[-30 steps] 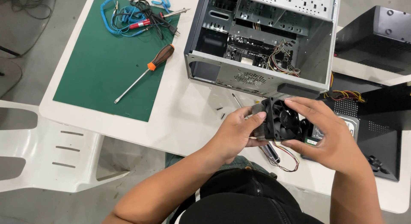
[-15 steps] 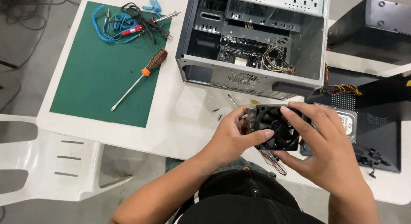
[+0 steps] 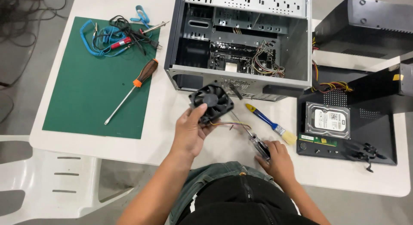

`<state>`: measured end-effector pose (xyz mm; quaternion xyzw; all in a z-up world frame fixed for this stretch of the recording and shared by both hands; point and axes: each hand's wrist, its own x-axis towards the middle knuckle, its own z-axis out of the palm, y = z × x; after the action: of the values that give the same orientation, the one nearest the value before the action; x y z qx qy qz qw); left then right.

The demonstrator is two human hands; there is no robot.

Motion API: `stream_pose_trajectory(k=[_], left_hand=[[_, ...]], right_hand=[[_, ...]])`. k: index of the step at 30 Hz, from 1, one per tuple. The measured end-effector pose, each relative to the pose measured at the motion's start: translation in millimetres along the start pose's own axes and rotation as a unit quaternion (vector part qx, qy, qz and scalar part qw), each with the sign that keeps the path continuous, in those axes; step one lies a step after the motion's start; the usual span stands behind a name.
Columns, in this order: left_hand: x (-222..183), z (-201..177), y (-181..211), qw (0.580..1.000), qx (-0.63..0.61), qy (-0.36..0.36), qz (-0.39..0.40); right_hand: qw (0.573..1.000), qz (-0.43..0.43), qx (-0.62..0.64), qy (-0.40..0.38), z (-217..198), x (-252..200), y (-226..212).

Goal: The person is reassembling a CPU cooling unit by placing a fan onto a metal heatsink and securing it with screws using a manual screwdriver.

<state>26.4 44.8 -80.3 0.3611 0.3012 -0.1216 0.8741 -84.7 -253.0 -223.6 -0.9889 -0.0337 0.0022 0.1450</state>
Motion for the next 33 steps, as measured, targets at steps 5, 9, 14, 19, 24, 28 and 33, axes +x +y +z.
stream_pose_trajectory(k=[5, 9, 14, 19, 24, 28, 33], left_hand=[[1.8, -0.7, 5.3, 1.000, 0.013, 0.025, 0.008], [-7.6, 9.7, 14.4, 0.994, 0.081, 0.069, -0.005], [0.8, 0.3, 17.1, 0.971, 0.232, 0.047, -0.032], [-3.7, 5.4, 11.8, 0.911, 0.405, 0.012, -0.081], [-9.4, 14.5, 8.4, 0.863, 0.501, -0.011, -0.068], [-9.9, 15.5, 8.3, 0.851, 0.522, -0.002, -0.067], [-5.2, 9.6, -1.7, 0.844, 0.532, -0.014, -0.059]], right_hand=[[0.996, 0.053, 0.077, -0.012, 6.3, -4.7, 27.0], [0.941, 0.210, 0.242, -0.107, -52.5, -14.2, 52.8], [0.931, 0.230, 0.257, -0.117, -143.0, -32.0, 31.4], [0.961, 0.131, 0.222, -0.104, -187.5, -36.2, 5.2], [0.989, 0.023, 0.121, -0.085, -203.1, -34.0, -2.7], [0.994, -0.005, 0.067, -0.089, -203.9, -34.8, 7.0], [0.995, -0.025, 0.067, -0.072, -206.8, -34.1, 11.3]])
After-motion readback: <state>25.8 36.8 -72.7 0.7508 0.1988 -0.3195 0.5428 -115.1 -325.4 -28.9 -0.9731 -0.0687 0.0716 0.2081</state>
